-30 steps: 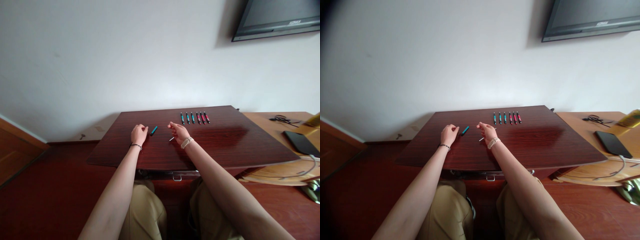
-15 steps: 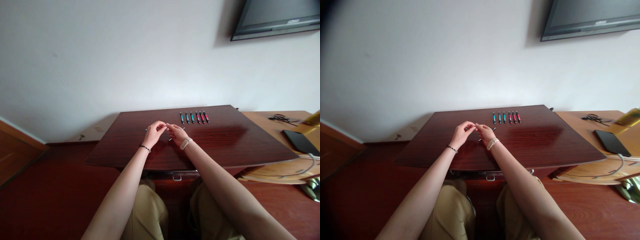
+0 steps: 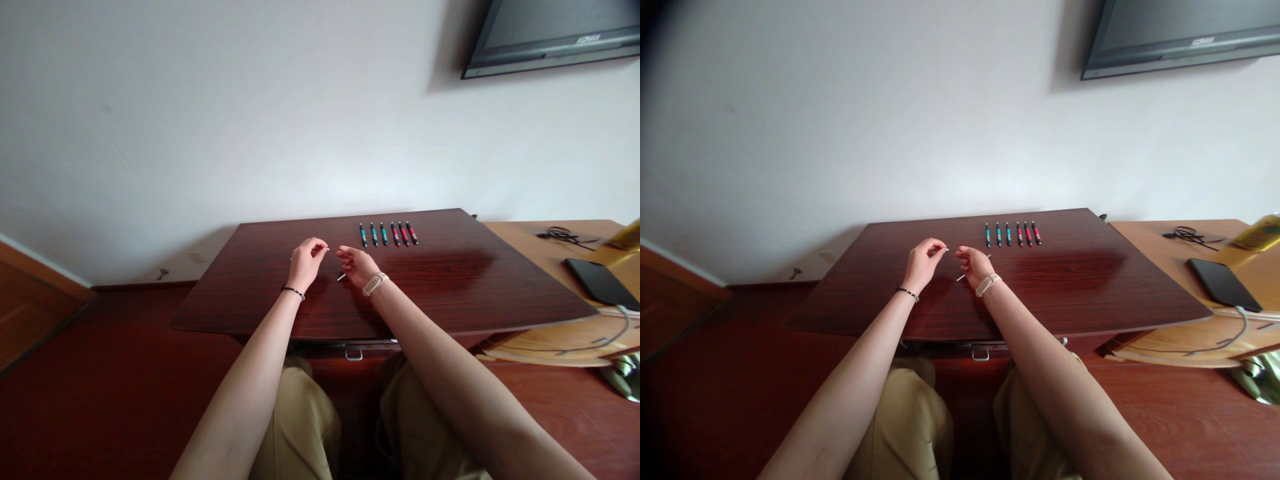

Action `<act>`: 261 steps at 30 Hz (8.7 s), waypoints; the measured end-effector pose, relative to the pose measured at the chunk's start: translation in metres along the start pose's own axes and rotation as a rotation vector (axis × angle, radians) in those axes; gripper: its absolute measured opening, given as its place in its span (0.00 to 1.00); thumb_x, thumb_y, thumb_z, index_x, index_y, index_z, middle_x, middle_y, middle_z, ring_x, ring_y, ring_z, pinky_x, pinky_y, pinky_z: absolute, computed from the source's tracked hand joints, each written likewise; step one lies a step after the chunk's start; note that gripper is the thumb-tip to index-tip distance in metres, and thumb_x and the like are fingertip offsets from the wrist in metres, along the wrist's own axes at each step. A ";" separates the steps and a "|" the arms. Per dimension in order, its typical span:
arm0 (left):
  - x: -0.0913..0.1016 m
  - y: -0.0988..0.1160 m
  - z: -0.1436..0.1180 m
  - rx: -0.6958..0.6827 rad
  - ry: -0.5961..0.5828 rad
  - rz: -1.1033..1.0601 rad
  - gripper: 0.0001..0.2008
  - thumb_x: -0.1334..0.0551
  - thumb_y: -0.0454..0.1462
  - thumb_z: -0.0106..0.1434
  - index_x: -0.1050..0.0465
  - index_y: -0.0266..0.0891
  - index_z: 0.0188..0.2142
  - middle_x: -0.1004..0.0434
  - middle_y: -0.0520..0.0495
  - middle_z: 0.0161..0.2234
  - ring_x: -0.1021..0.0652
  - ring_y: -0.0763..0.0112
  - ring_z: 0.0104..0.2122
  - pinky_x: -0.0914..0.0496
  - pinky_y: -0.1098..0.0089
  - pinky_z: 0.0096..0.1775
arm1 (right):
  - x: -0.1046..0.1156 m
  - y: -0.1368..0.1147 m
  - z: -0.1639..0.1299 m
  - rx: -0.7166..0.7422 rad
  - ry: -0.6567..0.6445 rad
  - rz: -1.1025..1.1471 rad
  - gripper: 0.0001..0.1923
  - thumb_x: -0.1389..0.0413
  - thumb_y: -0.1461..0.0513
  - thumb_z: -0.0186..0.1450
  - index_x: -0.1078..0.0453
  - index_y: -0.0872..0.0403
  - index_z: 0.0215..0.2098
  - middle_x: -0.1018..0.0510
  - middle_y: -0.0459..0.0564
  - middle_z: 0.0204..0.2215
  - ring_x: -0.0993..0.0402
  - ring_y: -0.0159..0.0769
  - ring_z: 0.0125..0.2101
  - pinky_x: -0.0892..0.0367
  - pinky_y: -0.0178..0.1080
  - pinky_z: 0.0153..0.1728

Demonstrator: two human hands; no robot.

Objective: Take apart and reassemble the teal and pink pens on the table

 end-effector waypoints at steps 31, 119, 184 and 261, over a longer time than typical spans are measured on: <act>0.008 0.011 -0.003 -0.161 -0.026 0.452 0.14 0.40 0.31 0.72 0.23 0.44 0.53 0.18 0.44 0.51 0.24 0.56 0.51 0.30 0.56 0.55 | 0.006 -0.014 -0.003 -0.042 0.041 0.258 0.12 0.52 0.62 0.78 0.31 0.54 0.37 0.18 0.51 0.28 0.20 0.31 0.26 0.25 0.28 0.24; -0.048 0.025 -0.028 0.231 -0.572 0.655 0.09 0.38 0.42 0.72 0.21 0.42 0.41 0.13 0.38 0.42 0.14 0.51 0.44 0.25 0.61 0.45 | 0.046 -0.057 -0.003 0.260 0.236 0.164 0.08 0.46 0.69 0.70 0.30 0.53 0.35 0.31 0.38 0.21 0.44 0.23 0.16 0.48 0.25 0.14; -0.053 0.013 -0.021 0.419 -0.451 0.728 0.18 0.43 0.40 0.72 0.21 0.33 0.52 0.15 0.30 0.47 0.15 0.49 0.50 0.22 0.58 0.50 | 0.028 -0.054 0.013 0.682 0.079 -1.456 0.03 0.36 0.60 0.69 0.21 0.46 0.42 0.14 0.46 0.37 0.18 0.41 0.40 0.29 0.40 0.44; -0.056 -0.005 -0.016 0.375 -0.415 0.649 0.18 0.43 0.46 0.73 0.17 0.40 0.44 0.14 0.36 0.43 0.15 0.51 0.44 0.24 0.60 0.46 | 0.047 -0.057 0.023 0.571 0.124 -1.666 0.15 0.41 0.63 0.66 0.13 0.44 0.42 0.14 0.48 0.47 0.19 0.43 0.47 0.29 0.41 0.53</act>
Point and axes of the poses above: each hand's wrist, its own z-axis towards the middle knuckle, its own x-axis out of the back of the hand, y = z × x, the point moved 6 cm from there along z, towards the middle knuckle
